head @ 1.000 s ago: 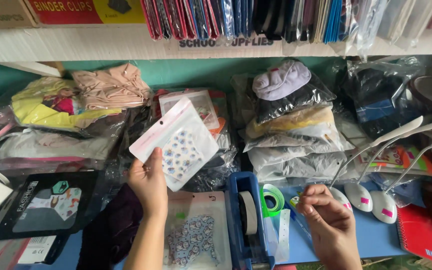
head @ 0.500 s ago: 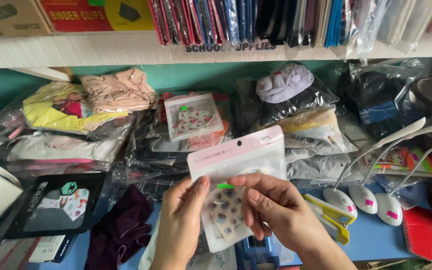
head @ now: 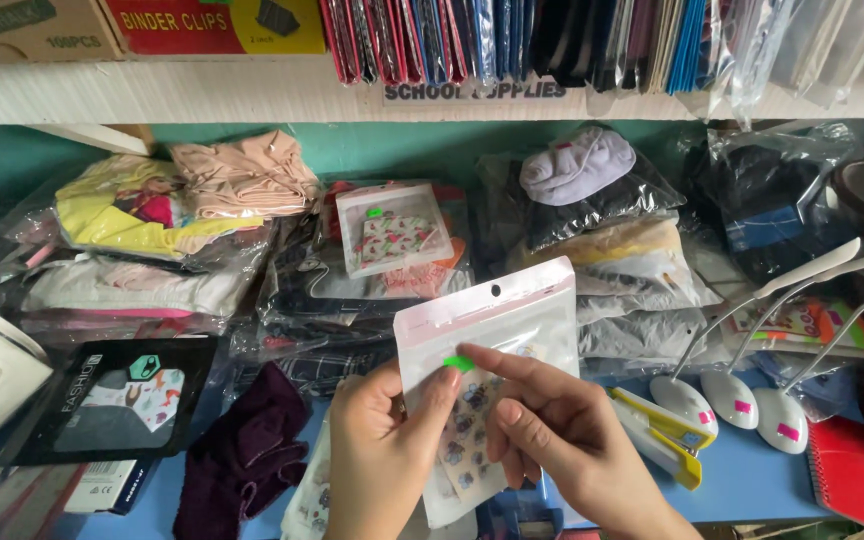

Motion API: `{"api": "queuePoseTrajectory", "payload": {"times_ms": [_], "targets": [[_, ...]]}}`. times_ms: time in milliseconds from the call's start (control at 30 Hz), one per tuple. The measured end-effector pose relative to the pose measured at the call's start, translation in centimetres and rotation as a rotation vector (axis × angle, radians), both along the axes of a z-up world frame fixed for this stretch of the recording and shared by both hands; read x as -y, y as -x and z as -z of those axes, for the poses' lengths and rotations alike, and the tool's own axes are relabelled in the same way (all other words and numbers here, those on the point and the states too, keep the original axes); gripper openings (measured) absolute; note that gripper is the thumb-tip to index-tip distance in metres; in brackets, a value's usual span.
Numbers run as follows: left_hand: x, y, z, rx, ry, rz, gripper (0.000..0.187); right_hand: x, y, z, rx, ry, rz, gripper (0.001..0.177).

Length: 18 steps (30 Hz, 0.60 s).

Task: The person sits on the floor and labels small plastic packages containing face masks. They use a blue tape dispenser to apply green tape to the packages and write on the tape with a blue pen. The person handles multiple packages, placing them on a blue table in front of them.

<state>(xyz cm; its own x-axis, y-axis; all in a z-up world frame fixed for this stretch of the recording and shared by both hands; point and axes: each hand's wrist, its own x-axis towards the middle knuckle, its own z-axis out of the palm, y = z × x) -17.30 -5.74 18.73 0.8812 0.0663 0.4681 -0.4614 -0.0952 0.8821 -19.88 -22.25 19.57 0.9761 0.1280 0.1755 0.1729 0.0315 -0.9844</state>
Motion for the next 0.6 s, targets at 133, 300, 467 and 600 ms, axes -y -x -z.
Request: {"api": "queuePoseTrajectory", "payload": {"times_ms": [133, 300, 467, 600], "targets": [[0.4, 0.5, -0.4, -0.003, 0.005, -0.038, 0.013, -0.6, 0.5, 0.1, 0.03, 0.037, 0.012, 0.048], [0.9, 0.8, 1.1, 0.112, -0.03, -0.168, 0.033, -1.4, 0.6, 1.4, 0.479, 0.549, 0.35, 0.075], [0.9, 1.4, -0.1, 0.163, 0.016, -0.052, 0.04, -1.5, 1.4, 1.6, 0.762, 0.808, 0.414, 0.049], [0.8, 1.9, -0.7, 0.255, -0.013, 0.032, 0.042, -0.8, 2.0, 1.6, 0.767, 0.841, 0.393, 0.05]]}}
